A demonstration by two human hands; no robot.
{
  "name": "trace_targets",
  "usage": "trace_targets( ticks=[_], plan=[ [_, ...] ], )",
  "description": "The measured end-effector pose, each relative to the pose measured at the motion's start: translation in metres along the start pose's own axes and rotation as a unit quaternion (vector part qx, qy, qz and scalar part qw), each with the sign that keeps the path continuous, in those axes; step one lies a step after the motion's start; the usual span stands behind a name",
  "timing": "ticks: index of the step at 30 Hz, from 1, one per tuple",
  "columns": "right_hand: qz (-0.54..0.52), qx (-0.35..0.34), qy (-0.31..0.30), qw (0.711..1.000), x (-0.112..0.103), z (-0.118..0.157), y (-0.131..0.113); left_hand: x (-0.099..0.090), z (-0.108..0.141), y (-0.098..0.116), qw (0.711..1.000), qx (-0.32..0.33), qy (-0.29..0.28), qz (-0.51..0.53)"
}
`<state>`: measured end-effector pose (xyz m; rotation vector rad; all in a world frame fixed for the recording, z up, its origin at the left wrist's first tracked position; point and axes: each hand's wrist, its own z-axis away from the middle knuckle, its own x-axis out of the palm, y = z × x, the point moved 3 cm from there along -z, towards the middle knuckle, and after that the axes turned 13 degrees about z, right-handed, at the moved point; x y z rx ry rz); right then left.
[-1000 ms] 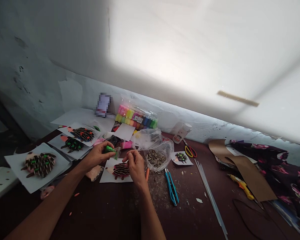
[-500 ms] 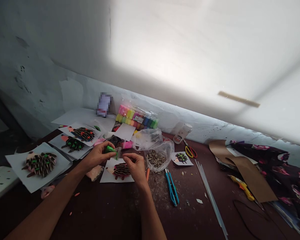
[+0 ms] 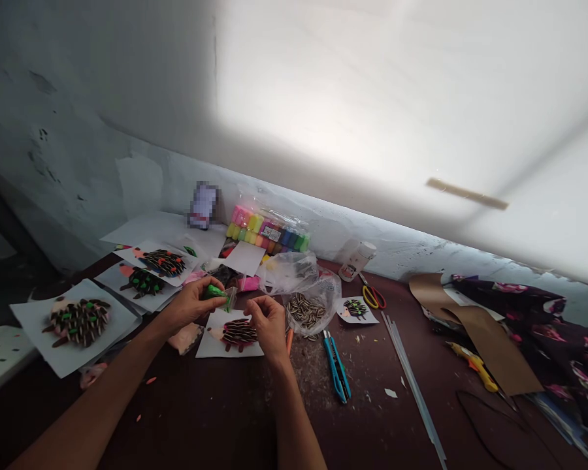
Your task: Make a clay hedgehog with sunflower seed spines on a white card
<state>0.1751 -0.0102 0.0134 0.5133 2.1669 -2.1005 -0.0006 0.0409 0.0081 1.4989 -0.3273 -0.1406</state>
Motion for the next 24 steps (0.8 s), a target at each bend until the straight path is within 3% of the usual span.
trace_targets(
  ticks=[10,16,24],
  plan=[
    [0.004,0.007,-0.010,1.000,0.0004,0.0002,-0.0004,-0.0009,-0.0009,0.0005,1.000,0.014,0.004,-0.006],
    [0.005,0.007,-0.051,0.999,0.0040,0.0014,0.0008,-0.0010,-0.0009,0.0015,1.000,0.016,-0.001,0.003],
    [0.043,-0.019,-0.002,0.999,0.0004,0.0006,0.0004,-0.0033,-0.0025,-0.0033,1.000,0.007,0.007,0.017]
  ],
)
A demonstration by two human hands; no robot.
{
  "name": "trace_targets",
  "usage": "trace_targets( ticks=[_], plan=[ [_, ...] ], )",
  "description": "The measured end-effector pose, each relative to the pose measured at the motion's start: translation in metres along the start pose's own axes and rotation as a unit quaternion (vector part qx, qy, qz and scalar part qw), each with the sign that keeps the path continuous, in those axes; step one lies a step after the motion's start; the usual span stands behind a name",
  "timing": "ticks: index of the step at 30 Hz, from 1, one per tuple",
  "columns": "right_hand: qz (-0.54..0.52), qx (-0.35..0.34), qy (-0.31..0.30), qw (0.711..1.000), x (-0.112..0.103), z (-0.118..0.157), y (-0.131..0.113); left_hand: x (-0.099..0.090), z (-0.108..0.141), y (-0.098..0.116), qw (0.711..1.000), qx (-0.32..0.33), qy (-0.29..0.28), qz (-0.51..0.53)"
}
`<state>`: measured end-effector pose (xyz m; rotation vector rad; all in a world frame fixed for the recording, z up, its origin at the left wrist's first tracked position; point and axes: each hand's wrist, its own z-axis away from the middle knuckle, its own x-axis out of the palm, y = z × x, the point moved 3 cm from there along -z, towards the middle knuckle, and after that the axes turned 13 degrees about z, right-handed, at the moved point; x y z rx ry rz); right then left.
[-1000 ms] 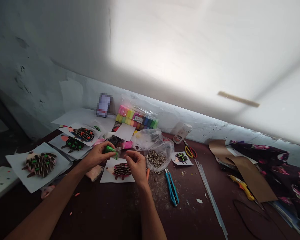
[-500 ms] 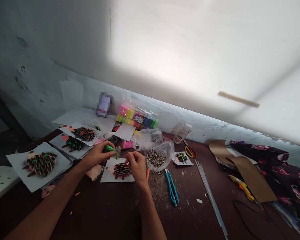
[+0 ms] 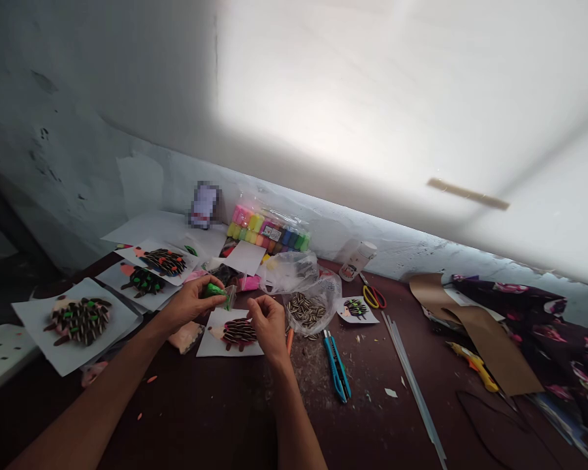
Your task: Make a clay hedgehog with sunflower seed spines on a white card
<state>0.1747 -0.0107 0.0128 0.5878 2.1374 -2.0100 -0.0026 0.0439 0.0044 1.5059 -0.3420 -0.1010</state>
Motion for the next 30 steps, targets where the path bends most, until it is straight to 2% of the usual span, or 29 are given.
trace_targets(
  ticks=[5,11,17,23,30],
  plan=[
    [0.049,-0.022,0.005,0.999,-0.002,0.000,-0.001,-0.002,-0.001,0.001,1.000,0.016,-0.002,-0.013],
    [0.031,-0.008,-0.040,0.999,0.003,-0.001,0.004,-0.002,-0.002,-0.001,1.000,0.007,-0.002,-0.003],
    [0.131,-0.026,-0.008,0.991,-0.002,-0.004,0.012,-0.002,-0.002,-0.001,1.000,0.005,-0.004,-0.013],
    [0.207,-0.046,-0.033,0.977,-0.002,-0.001,0.007,-0.001,0.001,0.005,0.995,0.042,0.001,-0.091],
    [0.226,-0.044,-0.031,0.973,-0.004,0.002,0.002,0.001,-0.001,0.006,0.997,-0.005,0.008,-0.072]
  ],
)
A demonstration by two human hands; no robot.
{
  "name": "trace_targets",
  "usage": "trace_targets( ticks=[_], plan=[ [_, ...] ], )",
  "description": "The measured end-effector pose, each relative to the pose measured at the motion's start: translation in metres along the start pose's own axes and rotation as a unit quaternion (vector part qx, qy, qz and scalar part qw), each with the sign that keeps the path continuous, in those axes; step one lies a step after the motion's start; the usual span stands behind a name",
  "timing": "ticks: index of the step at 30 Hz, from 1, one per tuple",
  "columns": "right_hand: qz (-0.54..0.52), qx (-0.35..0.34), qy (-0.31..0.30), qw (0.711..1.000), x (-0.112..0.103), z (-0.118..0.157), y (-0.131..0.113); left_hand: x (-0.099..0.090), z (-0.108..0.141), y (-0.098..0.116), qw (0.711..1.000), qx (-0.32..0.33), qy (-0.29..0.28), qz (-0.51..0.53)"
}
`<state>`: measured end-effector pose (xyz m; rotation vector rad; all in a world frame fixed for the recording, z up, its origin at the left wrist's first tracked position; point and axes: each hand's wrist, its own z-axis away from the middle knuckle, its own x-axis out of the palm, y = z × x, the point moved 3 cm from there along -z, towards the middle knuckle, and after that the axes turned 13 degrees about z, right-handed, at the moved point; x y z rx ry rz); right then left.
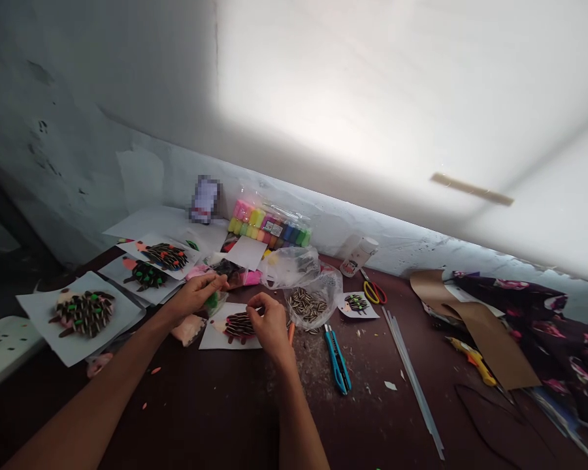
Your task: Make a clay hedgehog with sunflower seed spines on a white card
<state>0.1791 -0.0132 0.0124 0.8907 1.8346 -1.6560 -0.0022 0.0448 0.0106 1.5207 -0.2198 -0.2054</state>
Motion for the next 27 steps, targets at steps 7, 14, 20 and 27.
trace_targets(
  ticks=[7,14,20,27],
  plan=[
    [-0.013,0.029,-0.001,1.000,0.003,0.007,0.002,0.000,-0.005,-0.013,0.998,0.007,-0.039,-0.048],
    [0.018,0.034,-0.004,0.999,0.007,0.007,0.004,0.006,-0.005,-0.025,0.983,0.016,-0.095,-0.158],
    [0.113,-0.024,0.010,0.993,0.013,0.008,0.003,0.010,-0.003,-0.027,0.972,0.031,-0.117,-0.202],
    [0.178,-0.025,0.005,0.984,0.023,0.009,0.002,0.012,-0.001,-0.025,0.973,0.026,-0.136,-0.185]
  ],
)
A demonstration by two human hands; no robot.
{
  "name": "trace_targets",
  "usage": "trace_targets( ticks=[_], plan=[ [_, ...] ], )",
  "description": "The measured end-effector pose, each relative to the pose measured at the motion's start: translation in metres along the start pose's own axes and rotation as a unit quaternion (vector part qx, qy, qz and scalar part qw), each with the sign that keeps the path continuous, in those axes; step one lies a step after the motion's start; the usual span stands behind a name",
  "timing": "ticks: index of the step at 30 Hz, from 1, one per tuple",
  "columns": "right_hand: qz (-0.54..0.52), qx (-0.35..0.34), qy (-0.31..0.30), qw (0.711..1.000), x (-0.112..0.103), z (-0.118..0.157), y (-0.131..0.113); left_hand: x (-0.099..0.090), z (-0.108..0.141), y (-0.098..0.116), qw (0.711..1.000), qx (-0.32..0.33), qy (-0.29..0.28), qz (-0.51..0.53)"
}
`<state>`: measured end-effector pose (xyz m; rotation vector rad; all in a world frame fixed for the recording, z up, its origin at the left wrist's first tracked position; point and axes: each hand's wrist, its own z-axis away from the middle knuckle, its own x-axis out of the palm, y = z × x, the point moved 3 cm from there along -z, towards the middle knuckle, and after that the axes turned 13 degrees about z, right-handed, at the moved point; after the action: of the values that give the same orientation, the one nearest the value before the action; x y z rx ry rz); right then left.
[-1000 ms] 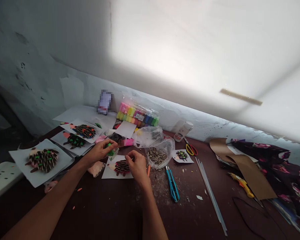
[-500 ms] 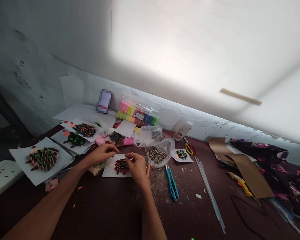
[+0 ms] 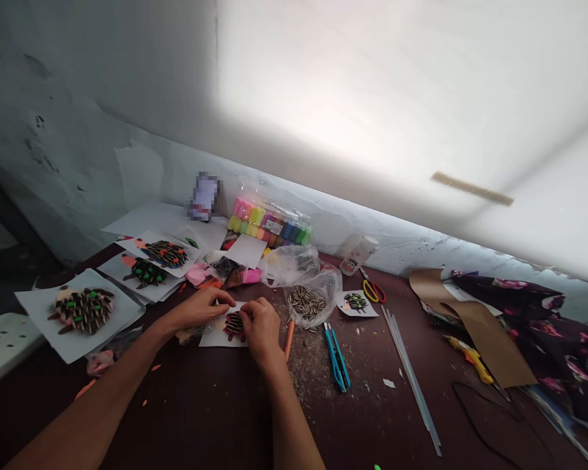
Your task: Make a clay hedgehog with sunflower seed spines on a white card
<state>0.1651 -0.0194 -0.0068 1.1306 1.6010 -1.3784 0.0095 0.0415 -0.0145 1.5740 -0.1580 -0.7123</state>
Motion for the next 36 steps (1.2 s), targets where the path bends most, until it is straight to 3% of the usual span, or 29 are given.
trace_targets(
  ticks=[36],
  plan=[
    [0.082,-0.046,-0.028,0.995,-0.0045,0.0051,-0.0095,0.0020,-0.0001,-0.0051,1.000,-0.016,0.006,-0.005]
  ],
)
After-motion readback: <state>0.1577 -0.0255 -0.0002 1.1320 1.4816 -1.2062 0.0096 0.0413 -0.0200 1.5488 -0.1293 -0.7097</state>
